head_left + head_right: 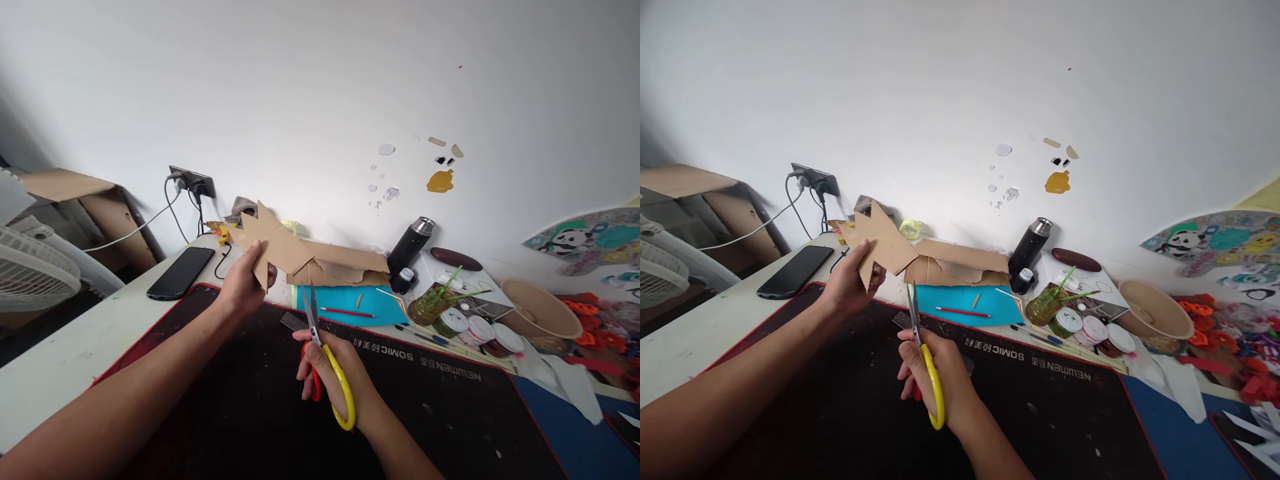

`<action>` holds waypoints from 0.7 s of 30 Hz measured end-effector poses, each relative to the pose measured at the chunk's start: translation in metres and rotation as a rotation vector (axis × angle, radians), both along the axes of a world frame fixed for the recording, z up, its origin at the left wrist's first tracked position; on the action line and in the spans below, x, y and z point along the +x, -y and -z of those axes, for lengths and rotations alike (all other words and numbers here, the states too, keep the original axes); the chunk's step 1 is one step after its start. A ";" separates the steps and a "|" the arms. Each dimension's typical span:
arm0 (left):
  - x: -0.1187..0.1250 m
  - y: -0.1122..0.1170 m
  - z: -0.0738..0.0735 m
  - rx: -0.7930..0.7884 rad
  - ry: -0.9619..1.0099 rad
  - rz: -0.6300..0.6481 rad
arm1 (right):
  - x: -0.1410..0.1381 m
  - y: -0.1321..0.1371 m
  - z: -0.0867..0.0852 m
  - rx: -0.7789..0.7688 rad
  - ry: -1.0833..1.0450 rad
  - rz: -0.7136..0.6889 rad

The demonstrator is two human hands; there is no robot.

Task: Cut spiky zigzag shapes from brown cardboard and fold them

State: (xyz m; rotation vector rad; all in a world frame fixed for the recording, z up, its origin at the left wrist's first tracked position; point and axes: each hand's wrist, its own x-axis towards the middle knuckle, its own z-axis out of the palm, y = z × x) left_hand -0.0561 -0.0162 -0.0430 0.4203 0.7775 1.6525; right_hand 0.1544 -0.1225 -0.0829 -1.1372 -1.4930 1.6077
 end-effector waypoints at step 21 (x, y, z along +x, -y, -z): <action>0.017 0.018 0.015 0.118 -0.384 0.028 | 0.000 -0.001 0.005 0.043 0.040 0.028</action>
